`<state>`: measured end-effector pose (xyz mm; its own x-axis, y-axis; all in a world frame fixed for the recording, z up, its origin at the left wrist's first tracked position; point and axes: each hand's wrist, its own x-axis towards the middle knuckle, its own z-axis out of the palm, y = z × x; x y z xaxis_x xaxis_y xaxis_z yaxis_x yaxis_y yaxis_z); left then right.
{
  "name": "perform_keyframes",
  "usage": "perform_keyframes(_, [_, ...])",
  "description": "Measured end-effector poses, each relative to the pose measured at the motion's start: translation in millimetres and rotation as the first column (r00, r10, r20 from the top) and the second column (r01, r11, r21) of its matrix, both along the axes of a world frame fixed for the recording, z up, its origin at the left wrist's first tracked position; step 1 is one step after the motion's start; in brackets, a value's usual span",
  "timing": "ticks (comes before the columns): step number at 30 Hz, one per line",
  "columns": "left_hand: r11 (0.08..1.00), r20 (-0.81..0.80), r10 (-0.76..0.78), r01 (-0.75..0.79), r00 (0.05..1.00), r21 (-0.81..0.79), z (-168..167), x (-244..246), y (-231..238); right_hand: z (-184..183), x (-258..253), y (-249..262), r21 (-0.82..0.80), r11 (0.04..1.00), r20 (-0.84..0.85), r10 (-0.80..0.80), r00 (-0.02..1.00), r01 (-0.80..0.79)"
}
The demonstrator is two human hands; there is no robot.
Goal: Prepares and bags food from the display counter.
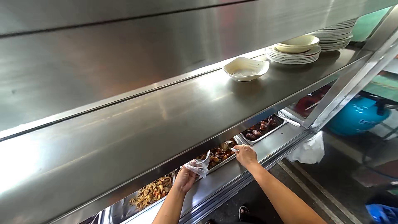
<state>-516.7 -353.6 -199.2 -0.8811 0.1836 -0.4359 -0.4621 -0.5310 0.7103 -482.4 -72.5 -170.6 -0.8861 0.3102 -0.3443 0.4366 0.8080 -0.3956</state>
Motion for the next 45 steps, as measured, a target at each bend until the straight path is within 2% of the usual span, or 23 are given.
perform_keyframes(4, [0.998,0.0,0.048,-0.048,0.999,-0.048,4.1,1.7,0.9,-9.5,-0.7,5.0,-0.147,0.988,-0.083,-0.057,0.995,0.045])
perform_keyframes(7, [0.996,0.018,0.058,-0.057,0.998,-0.064,8.7,1.2,3.8,6.8,2.9,5.6,-0.203,0.979,-0.197,-0.05,0.979,0.009])
perform_keyframes(10, [0.997,0.041,0.039,-0.036,0.998,-0.063,11.7,0.6,11.9,31.0,6.1,-4.7,-0.199,0.979,-0.308,-0.014,0.951,-0.05])
perform_keyframes(13, [1.0,0.058,0.0,0.001,0.998,-0.016,15.0,-0.1,22.6,54.1,13.8,-21.7,-0.12,0.984,-0.416,0.074,0.907,-0.135])
perform_keyframes(15, [1.0,0.06,-0.028,0.028,0.998,0.003,20.5,0.8,29.9,54.0,20.2,-31.4,0.048,0.984,-0.609,0.164,0.776,-0.171])
perform_keyframes(17, [0.999,0.059,-0.04,0.039,0.997,0.016,24.4,1.5,34.1,47.7,20.6,-34.7,0.216,0.971,-0.79,0.237,0.565,-0.105])
perform_keyframes(19, [0.999,0.06,-0.041,0.04,0.997,0.022,25.8,1.5,34.9,46.0,20.4,-29.2,0.291,0.956,-0.84,0.266,0.474,-0.021])
perform_keyframes(20, [0.999,0.062,-0.041,0.039,0.997,0.021,26.6,1.4,34.6,44.2,20.4,-23.9,0.315,0.949,-0.836,0.271,0.477,0.014])
perform_keyframes(22, [0.999,0.058,-0.038,0.036,0.998,0.037,26.0,1.2,31.8,33.8,21.0,-11.4,0.346,0.936,-0.794,0.256,0.552,0.063])
perform_keyframes(26, [0.998,0.06,0.01,-0.014,0.998,0.06,30.2,2.4,29.8,-6.2,28.0,8.0,0.317,0.948,-0.511,0.155,0.845,0.018])
perform_keyframes(29, [0.997,0.057,0.031,-0.036,0.998,0.073,36.8,2.5,30.7,-32.1,32.9,9.5,0.25,0.968,-0.403,0.112,0.908,-0.009])
perform_keyframes(31, [0.995,0.053,0.051,-0.055,0.997,0.083,39.6,1.6,32.6,-22.9,37.8,1.3,0.163,0.984,-0.397,0.13,0.908,-0.07])
perform_keyframes(35, [0.99,0.053,0.105,-0.109,0.993,0.085,54.0,3.7,46.6,10.2,43.6,-41.8,0.048,0.976,-0.568,0.2,0.799,-0.21])
perform_keyframes(38, [0.99,0.025,0.107,-0.109,0.994,0.09,63.2,8.4,54.8,7.7,40.6,-73.0,0.039,0.974,-0.649,0.195,0.735,-0.223])
perform_keyframes(40, [0.991,-0.008,0.1,-0.099,0.995,0.093,66.1,11.4,54.2,4.3,33.6,-77.1,0.007,0.986,-0.699,0.126,0.704,-0.169])
perform_keyframes(42, [0.998,-0.037,0.039,-0.037,0.999,0.058,68.9,12.1,46.3,18.9,27.4,-69.9,-0.147,0.985,-0.679,-0.031,0.734,-0.095])
perform_keyframes(43, [0.999,-0.055,-0.026,0.027,0.998,0.019,69.3,12.3,40.1,25.0,23.3,-64.0,-0.214,0.975,-0.677,-0.101,0.729,-0.064])
perform_keyframes(45, [0.977,-0.107,-0.206,0.199,0.973,-0.076,67.9,14.9,27.9,28.1,14.5,-53.1,-0.282,0.958,-0.738,-0.185,0.649,-0.047])
